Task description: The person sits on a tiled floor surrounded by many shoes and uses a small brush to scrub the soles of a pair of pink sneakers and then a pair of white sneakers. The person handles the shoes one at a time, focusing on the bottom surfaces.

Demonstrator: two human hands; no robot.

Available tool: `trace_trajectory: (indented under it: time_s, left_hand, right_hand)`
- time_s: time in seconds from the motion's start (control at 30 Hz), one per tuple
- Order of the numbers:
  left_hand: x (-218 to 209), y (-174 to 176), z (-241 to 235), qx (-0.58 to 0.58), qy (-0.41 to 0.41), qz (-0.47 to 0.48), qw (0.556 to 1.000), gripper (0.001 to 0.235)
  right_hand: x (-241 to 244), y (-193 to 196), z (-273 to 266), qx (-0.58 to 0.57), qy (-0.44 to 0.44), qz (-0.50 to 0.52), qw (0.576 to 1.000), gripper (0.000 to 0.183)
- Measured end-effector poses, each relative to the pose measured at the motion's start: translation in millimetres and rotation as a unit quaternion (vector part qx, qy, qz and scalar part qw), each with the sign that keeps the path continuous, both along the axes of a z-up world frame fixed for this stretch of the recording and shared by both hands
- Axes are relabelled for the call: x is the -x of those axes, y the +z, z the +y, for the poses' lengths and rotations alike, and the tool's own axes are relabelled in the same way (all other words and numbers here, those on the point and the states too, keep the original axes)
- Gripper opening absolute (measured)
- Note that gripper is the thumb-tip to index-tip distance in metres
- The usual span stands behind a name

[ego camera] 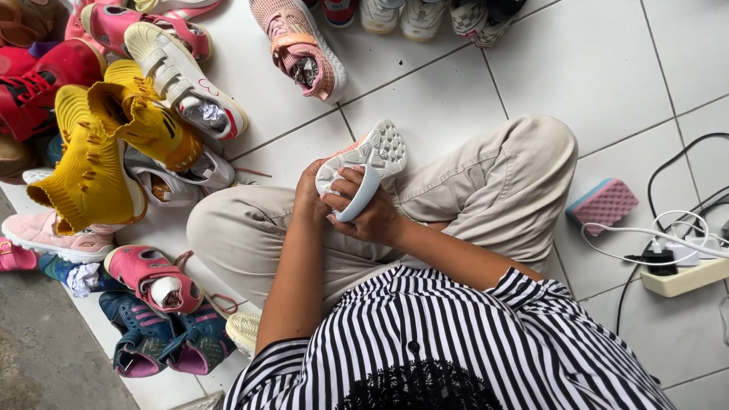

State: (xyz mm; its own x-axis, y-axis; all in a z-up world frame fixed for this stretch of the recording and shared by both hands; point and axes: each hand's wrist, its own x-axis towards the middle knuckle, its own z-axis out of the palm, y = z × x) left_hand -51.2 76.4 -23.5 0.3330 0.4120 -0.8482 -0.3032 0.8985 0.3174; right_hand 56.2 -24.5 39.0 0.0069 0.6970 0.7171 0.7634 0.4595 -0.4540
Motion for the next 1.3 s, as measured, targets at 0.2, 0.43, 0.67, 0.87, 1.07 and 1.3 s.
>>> trace_trajectory:
  time_s: [0.2, 0.43, 0.67, 0.87, 1.07, 1.3]
  left_hand:
    - [0.8, -4.0, -2.9, -0.034, 0.012, -0.002, 0.999, 0.016]
    - [6.5, -28.9, -0.7, -0.043, 0.007, 0.044, 0.998, 0.014]
    - [4.9, -25.3, 0.9, -0.029, 0.017, 0.040, 0.999, 0.012]
    - [4.8, 44.9, -5.7, 0.074, 0.022, 0.012, 0.997, 0.014]
    - [-3.1, 12.6, -13.2, -0.055, 0.036, 0.010, 0.998, 0.011]
    - [15.6, -96.7, -2.8, -0.119, 0.027, 0.020, 0.992, 0.008]
  right_hand:
    - [-2.4, 2.3, 9.3, 0.012, -0.005, -0.008, 1.000, 0.027]
    - [-85.7, -98.5, 27.6, 0.045, -0.055, 0.061, 0.996, 0.024]
    - [-29.9, -19.7, 22.4, 0.097, -0.092, 0.170, 0.976, 0.021]
    - [-21.8, -28.6, 17.7, 0.058, -0.039, 0.091, 0.993, 0.017]
    - [-70.6, -65.9, 18.6, 0.158, -0.119, 0.134, 0.971, 0.027]
    - [-6.2, 5.7, 42.0, -0.001, -0.074, -0.086, 0.994, 0.029]
